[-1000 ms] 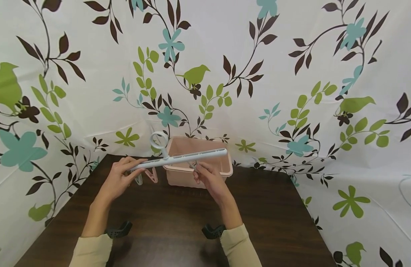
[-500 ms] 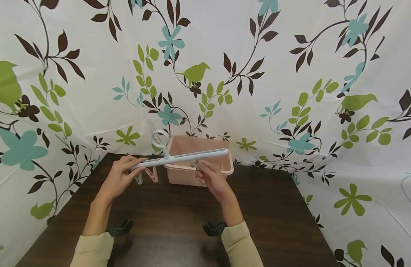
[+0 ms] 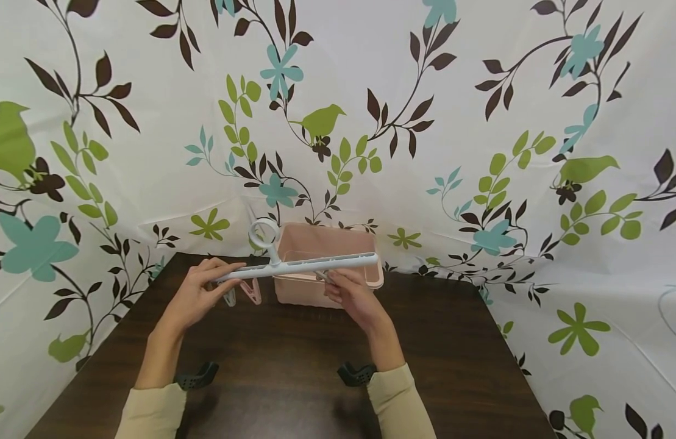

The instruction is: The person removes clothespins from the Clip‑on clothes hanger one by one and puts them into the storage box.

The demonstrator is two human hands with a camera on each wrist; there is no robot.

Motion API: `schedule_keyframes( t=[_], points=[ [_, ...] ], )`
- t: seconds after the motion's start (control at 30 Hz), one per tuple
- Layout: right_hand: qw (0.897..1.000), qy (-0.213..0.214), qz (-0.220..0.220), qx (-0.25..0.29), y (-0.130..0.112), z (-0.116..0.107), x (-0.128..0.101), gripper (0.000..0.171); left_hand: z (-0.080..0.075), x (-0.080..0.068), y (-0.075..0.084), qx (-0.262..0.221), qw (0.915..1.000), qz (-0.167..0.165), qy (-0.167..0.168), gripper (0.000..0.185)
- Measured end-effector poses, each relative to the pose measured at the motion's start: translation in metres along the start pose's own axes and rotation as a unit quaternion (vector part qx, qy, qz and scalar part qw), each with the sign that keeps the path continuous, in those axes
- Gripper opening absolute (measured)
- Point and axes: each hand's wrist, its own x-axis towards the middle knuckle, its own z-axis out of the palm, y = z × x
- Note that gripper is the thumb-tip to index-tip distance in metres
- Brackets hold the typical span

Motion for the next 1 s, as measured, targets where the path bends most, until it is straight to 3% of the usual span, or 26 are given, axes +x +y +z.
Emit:
schedule_keyframes(
  t=[0.17, 0.43, 0.67, 1.0],
  points=[
    [1.000, -0.018, 0.001, 0.026, 0.0019, 0.0008, 0.0004, 0.036, 0.0013, 0.0005, 0.0000, -0.001, 0.9999, 0.008, 0.008, 0.043],
    [1.000, -0.002, 0.012, 0.025, 0.0022, 0.0027, 0.0001, 0.034, 0.0017, 0.0004, -0.0016, 0.001, 0.9998, 0.007, 0.017, 0.042],
    [0.999, -0.024, 0.007, 0.029, 0.0054, 0.0014, 0.0004, 0.040, 0.0026, 0.0003, -0.0033, 0.007, 0.9994, 0.018, 0.031, 0.040],
    [0.999, -0.007, 0.026, 0.039, 0.0076, -0.0007, -0.0012, 0.043, 0.0015, 0.0017, -0.0010, -0.005, 0.9988, 0.019, 0.044, 0.042]
  ],
)
